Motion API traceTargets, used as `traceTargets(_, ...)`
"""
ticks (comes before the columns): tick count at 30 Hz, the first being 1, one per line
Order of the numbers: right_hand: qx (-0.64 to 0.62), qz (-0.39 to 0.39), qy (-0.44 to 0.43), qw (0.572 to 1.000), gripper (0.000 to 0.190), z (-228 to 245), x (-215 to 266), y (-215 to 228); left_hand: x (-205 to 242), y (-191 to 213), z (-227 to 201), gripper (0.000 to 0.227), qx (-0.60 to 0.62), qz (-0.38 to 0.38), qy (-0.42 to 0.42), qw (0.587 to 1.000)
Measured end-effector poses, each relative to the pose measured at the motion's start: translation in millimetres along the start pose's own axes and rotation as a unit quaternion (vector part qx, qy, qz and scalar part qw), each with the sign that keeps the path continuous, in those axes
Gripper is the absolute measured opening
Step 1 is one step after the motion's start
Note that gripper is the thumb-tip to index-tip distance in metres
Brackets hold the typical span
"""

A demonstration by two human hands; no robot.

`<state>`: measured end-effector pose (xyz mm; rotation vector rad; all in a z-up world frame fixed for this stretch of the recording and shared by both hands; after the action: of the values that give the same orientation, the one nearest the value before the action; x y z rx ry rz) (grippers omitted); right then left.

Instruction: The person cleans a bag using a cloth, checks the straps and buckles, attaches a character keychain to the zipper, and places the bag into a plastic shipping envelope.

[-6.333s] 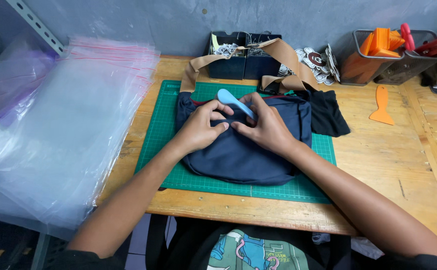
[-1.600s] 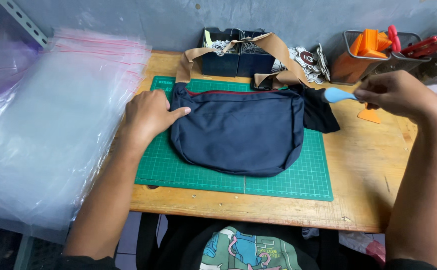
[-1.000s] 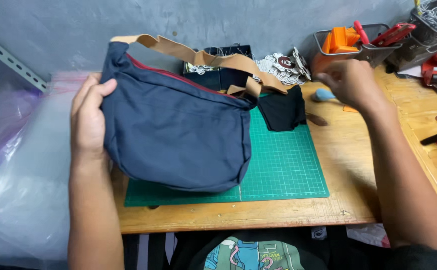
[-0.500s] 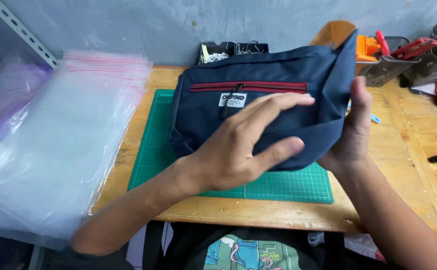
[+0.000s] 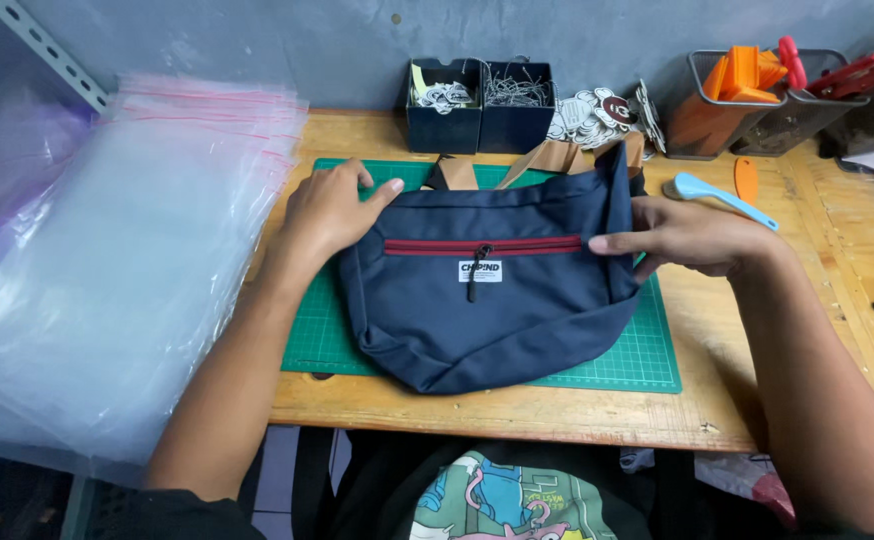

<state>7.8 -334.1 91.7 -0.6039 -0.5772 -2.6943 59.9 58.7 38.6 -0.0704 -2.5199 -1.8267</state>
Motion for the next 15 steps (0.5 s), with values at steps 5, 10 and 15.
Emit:
traceTargets(5, -0.139, -0.108, 0.142, 0.974, 0.060, -45, -51, 16, -2, 2, 0, 0.043, 0.084, 0.032, -0.016, 0.996)
traceTargets(10, -0.104, -0.188, 0.162, 0.963, 0.054, -39, -47, 10, -4, -5, -3, 0.035, 0.189, 0.072, -0.037, 0.979)
traceTargets(15, 0.077, -0.169, 0.214, 0.959, 0.031, -43, -57, 8, 12, 10, -19, 0.042, 0.121, 0.120, -0.067, 0.983)
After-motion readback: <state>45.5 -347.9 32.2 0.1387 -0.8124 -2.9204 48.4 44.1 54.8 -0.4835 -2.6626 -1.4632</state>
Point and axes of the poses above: each hand's wrist, its own x-axis away from the middle knuckle, its own y-axis out of the back of the hand, z = x × y, the point moved 3 cm from there along -x, towards the middle knuckle, and after that the axes turned 7 degrees about -x, right-handed, at the moved point
